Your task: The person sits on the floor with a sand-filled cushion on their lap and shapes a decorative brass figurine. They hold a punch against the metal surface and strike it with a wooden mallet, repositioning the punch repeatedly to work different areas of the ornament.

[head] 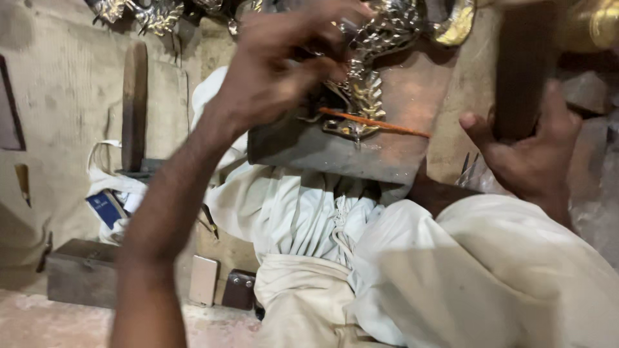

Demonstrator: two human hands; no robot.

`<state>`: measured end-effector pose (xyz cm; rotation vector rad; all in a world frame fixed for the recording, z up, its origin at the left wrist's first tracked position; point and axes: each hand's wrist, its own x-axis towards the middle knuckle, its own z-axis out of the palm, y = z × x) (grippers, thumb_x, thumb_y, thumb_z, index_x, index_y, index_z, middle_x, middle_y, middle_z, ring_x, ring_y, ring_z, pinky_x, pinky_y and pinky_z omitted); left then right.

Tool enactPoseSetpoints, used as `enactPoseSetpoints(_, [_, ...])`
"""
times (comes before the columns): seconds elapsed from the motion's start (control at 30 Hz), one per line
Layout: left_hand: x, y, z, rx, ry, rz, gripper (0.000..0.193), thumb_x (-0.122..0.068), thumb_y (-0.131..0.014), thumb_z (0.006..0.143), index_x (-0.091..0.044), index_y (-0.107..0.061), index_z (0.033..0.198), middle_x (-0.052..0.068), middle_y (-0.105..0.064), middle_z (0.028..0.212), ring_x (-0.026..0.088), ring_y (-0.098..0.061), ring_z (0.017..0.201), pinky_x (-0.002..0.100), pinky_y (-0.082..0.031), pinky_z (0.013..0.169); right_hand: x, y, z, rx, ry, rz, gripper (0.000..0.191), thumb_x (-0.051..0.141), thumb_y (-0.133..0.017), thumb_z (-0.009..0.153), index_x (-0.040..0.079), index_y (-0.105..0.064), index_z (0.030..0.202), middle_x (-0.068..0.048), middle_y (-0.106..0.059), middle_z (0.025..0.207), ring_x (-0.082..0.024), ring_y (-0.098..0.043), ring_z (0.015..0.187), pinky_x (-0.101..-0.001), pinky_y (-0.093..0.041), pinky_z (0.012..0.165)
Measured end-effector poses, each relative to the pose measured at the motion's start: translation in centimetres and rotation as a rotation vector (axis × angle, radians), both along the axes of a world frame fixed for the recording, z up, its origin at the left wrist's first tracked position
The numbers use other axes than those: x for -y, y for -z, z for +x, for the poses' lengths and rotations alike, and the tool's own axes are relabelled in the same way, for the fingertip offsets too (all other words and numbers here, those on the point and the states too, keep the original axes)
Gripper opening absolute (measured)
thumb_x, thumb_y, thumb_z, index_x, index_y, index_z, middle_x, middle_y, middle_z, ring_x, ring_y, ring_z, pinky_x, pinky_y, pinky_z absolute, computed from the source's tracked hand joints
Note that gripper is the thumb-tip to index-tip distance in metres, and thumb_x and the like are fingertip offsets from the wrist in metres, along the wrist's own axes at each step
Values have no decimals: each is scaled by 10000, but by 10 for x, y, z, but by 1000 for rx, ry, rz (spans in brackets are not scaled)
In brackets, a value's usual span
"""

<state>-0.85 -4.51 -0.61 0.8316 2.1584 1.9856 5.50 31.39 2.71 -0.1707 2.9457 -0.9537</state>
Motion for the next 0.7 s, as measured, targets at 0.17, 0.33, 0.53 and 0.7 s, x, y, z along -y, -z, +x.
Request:
enactPoseSetpoints(0.17, [3, 0, -24, -265, 219, -285, 546, 109, -684, 938, -129, -614, 1424, 101, -736, 1210, 229, -740, 1061, 354, -654, 860, -19, 57, 18, -18, 125, -236, 413, 218, -880, 984, 26, -569, 1178, -18, -649, 942, -64, -619, 818, -221, -530, 773])
enactPoseSetpoints(0.33, [9, 1, -26, -284, 333, -378, 611, 87, -679, 901, -158, -554, 1447, 78, -728, 1250, 271, -716, 1061, 451, -566, 766, -31, 80, 18, -129, 19, 27, 416, 191, -911, 992, -10, -557, 1078, -51, -583, 863, -134, -492, 757, -284, -478, 738])
enactPoseSetpoints(0.53, [6, 1, -26, -340, 339, -359, 581, 52, -672, 938, -170, -517, 1451, 99, -704, 1233, 286, -690, 1057, 445, -549, 777, -42, 74, 19, -186, -20, 32, 314, 114, -852, 1008, -29, -587, 1098, -73, -586, 894, -169, -515, 781, -299, -472, 760])
enactPoseSetpoints(0.7, [3, 13, -26, -349, 334, -299, 601, 161, -594, 931, -154, -531, 1439, 61, -691, 1308, 234, -705, 1131, 365, -606, 816, -51, 86, 20, -162, 1, -189, 229, 13, -772, 1028, -35, -560, 1100, -92, -580, 956, -178, -530, 831, -288, -481, 814])
